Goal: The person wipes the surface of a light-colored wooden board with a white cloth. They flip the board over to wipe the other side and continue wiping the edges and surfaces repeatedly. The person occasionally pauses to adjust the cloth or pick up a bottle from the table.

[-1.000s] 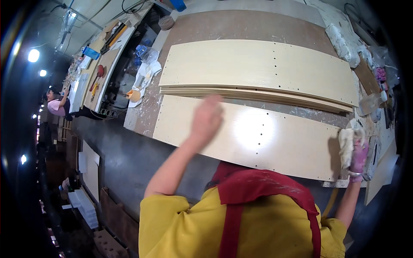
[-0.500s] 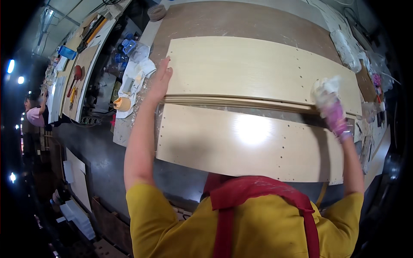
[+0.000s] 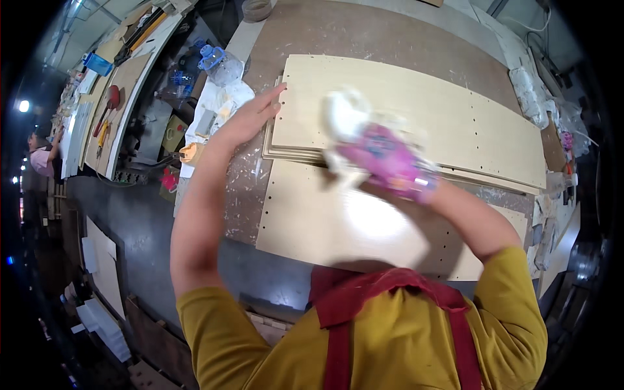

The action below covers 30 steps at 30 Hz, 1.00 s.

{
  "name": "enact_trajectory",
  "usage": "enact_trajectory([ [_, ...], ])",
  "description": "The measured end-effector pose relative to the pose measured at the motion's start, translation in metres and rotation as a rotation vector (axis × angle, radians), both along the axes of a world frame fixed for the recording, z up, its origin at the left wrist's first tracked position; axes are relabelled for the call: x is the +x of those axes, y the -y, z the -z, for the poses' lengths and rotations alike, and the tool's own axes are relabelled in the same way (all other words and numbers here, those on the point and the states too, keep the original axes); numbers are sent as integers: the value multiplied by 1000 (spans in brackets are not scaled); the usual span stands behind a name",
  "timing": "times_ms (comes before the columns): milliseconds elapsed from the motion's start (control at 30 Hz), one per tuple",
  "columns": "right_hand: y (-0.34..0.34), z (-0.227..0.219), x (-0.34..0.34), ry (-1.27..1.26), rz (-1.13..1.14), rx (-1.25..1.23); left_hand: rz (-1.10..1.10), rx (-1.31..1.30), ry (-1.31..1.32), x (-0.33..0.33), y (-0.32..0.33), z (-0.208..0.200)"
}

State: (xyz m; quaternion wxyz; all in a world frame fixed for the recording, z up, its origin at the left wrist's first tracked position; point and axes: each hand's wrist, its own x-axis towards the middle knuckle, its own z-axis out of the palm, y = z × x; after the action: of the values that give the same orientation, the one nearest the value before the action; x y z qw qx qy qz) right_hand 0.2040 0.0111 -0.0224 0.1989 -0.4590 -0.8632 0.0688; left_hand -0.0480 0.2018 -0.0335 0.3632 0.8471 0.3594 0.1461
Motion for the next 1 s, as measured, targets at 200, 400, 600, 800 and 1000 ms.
enact_trajectory([
  [200, 91, -18, 175, -1083, 758, -430, 180, 545, -50, 92, 58, 1],
  [400, -58, -60, 12, -367, -33, -432, 349, 169, 195, 163, 131, 24],
  [600, -183, 15, -11, -165, -3, 227, 478, 700, -243, 168, 131, 13],
  [800, -157, 10, -45, 80, -72, 81, 400, 401, -209, 167, 133, 39],
  [1000, -122, 42, 117, 363, 156, 131, 328, 642, -53, 166, 139, 16],
])
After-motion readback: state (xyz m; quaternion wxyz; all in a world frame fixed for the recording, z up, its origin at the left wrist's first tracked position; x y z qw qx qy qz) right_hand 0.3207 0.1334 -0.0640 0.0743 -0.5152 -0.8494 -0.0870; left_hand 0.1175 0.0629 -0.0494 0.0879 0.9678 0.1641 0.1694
